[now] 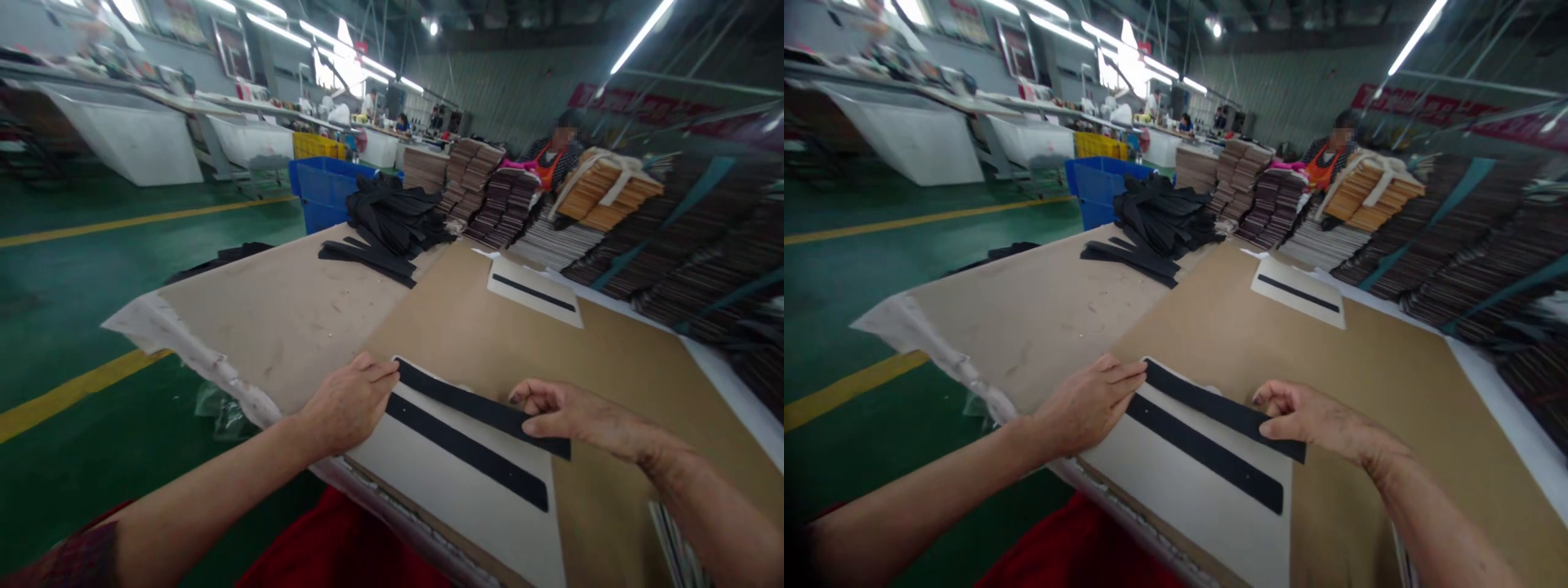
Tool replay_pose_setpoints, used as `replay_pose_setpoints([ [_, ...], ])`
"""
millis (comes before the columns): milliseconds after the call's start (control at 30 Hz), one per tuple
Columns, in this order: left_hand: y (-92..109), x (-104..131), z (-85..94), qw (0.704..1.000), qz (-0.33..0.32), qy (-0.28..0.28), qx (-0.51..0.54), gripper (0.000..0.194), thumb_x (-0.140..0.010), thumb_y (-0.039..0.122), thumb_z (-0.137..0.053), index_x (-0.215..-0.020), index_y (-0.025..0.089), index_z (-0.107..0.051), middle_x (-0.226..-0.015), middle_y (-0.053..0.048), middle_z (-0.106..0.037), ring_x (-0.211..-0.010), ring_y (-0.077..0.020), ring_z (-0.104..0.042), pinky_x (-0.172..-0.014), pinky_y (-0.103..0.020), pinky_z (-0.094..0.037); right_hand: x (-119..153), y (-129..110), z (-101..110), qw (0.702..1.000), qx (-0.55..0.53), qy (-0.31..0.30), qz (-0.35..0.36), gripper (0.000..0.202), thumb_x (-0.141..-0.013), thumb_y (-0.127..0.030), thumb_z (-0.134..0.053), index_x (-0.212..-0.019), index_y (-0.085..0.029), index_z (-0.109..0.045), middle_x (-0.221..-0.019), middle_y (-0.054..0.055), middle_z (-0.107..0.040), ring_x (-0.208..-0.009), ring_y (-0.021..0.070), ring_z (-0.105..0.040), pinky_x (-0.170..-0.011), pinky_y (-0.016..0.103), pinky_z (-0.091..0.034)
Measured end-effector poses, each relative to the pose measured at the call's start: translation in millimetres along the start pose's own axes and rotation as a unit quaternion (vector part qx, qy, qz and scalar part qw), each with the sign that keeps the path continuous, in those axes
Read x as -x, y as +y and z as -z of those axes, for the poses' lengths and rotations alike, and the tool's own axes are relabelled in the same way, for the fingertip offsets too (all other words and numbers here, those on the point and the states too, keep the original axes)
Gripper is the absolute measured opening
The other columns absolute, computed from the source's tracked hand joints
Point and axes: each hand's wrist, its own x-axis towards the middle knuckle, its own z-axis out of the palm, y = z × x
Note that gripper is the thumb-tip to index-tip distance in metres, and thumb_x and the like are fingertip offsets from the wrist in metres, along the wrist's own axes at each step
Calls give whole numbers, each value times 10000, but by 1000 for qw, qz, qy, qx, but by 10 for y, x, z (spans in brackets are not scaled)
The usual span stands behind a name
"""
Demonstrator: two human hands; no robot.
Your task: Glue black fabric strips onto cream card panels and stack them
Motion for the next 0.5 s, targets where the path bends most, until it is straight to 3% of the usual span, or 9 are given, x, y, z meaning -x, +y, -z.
replay_pose_setpoints([
  [100, -24, -6, -12, 1000, 3, 3, -1, 381, -998, 229, -366, -1259, 143, -630, -1392, -80, -582, -1208, -211, -535, -1060, -353, -365, 170, 192, 52, 995, 15, 96, -9, 302, -709, -389, -719, -911, -203, -592, -670, -53, -547, -590, 89, -467, -552, 222, -317],
  [233, -27, -10, -11, 1000, -6, 6, -18, 375, -977, 218, -404, -1254, 137, -642, -1378, -84, -595, -1155, -221, -563, -1034, -363, -394, 201, 320, -153, 979, -6, 203, -34, 324, -660, -429, -714, -814, -208, -532, -629, -71, -487, -523, 75, -419, -510, 224, -320],
  [333, -20, -13, 4, 1000, -3, 21, -13, 371, -967, 219, -416, -1244, 153, -655, -1353, -79, -615, -1131, -222, -580, -1017, -368, -413, 167, 394, -292, 969, -28, 242, -44, 360, -634, -441, -717, -805, -218, -492, -617, -80, -470, -499, 77, -440, -479, 222, -352],
  [500, -32, -19, 2, 999, -10, 36, -17, 374, -957, 199, -421, -1236, 142, -664, -1333, -88, -630, -1094, -236, -592, -991, -394, -442, 130, 514, -370, 958, -27, 280, -58, 284, -713, -384, -671, -811, -220, -462, -619, -79, -481, -500, 76, -481, -455, 205, -370],
])
